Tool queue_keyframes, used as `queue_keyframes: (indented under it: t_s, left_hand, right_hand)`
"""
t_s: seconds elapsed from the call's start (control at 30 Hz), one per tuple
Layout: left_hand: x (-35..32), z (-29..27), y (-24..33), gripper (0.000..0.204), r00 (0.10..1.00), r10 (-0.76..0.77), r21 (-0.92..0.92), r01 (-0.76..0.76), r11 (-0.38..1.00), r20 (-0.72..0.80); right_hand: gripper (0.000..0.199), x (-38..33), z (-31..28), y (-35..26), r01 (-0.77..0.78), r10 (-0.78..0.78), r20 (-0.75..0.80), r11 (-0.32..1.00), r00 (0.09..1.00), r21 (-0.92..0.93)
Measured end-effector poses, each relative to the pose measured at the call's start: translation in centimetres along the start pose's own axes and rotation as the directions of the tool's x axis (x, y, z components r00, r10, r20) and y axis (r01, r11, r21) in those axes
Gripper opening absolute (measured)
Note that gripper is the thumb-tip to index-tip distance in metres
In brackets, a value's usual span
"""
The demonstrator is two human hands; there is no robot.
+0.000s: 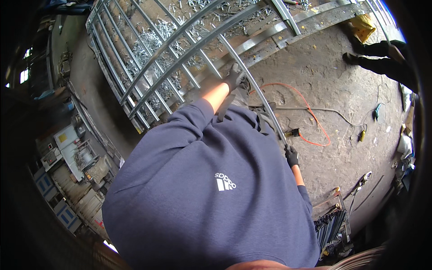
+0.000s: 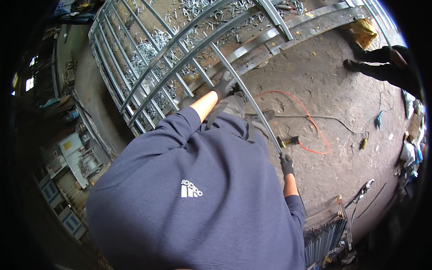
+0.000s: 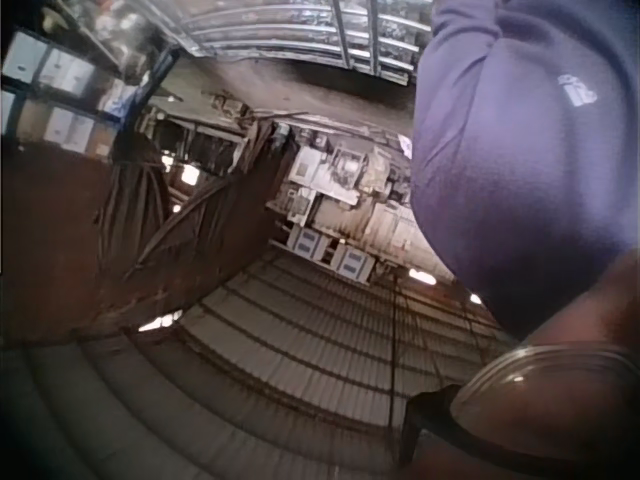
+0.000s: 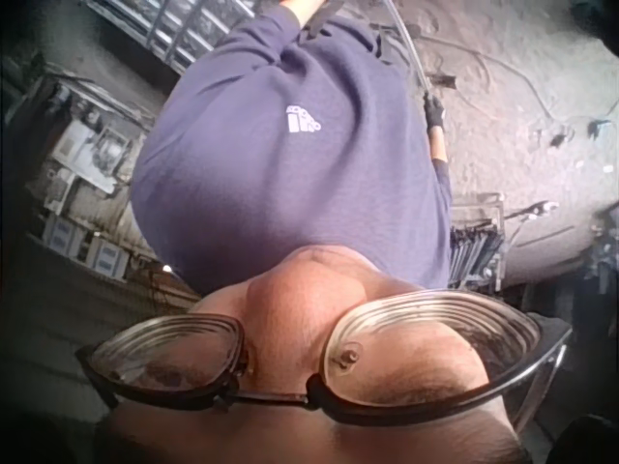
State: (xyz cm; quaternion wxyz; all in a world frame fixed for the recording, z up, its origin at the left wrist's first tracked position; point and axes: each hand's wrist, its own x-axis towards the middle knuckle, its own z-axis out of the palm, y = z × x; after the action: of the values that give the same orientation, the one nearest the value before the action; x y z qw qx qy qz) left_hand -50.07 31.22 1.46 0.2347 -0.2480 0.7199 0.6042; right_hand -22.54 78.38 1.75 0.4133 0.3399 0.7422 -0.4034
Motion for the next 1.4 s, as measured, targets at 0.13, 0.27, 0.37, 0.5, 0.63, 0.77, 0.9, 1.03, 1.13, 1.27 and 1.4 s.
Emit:
queue_keyframes:
  t_s: [0.13,0.27,0.37,0.5,0.63,0.77,0.9,1.03,1.13,1.27,1.4]
  left_hand:
    - [2.3,-4.9,0.5,0.025,0.994,0.107,-0.027,-0.107,0.994,0.018]
    - [4.9,-10.8,1.6,0.025,0.94,0.227,-0.148,-0.27,0.951,-0.255]
    - [6.4,-14.8,3.8,0.028,0.8,0.429,0.19,-0.384,0.903,-0.419]
    - [7.7,-17.9,5.9,0.043,0.644,0.645,0.669,-0.268,0.693,-0.411]
    - [10.3,-18.7,6.9,0.056,0.601,0.749,0.851,-0.205,0.483,-0.279]
    - [12.0,-16.5,6.7,0.084,0.938,0.302,0.725,-0.09,0.683,-0.168]
    - [11.7,-14.6,6.4,0.082,0.883,0.409,0.897,0.03,0.442,-0.231]
    - [11.6,-14.7,7.1,0.079,0.908,0.384,0.901,-0.016,0.433,-0.168]
    - [11.8,-14.8,7.6,0.082,0.942,0.274,0.894,0.058,0.445,-0.197]
    - [11.9,-14.8,7.6,0.08,0.919,0.324,0.854,0.024,0.52,-0.223]
    - [12.0,-15.1,6.9,0.079,0.858,0.467,0.881,-0.038,0.471,-0.212]
  right_hand:
    - [0.034,1.9,3.0,-5.2,0.179,-0.182,0.105,0.983,0.978,0.034]
    - [0.041,1.2,3.4,-7.6,0.137,-0.137,-0.012,0.99,0.991,0.022]
    - [0.053,0.9,3.3,-8.2,0.063,-0.063,-0.003,0.997,0.998,-0.035]
    - [0.051,1.6,4.8,-9.6,0.13,-0.134,-0.055,0.989,0.989,-0.077]
    - [0.044,1.0,6.1,-12.2,0.104,-0.128,-0.154,0.983,0.98,-0.152]
    - [0.046,0.0,7.7,-19.5,0.109,-0.134,-0.078,0.957,0.988,-0.268]
    - [0.057,3.5,15.7,-34.1,0.418,-0.419,0.049,0.874,0.907,-0.248]
    - [0.06,7.0,20.7,-44.0,0.772,-0.828,-0.013,0.517,0.561,0.369]
    - [0.051,6.1,16.7,-40.6,0.789,-0.836,-0.004,0.517,0.549,0.332]
    - [0.04,1.4,8.4,-26.4,0.418,-0.382,0.22,0.896,0.897,-0.147]
    - [0.033,0.4,6.4,-16.5,0.129,-0.141,0.149,0.988,0.979,0.087]
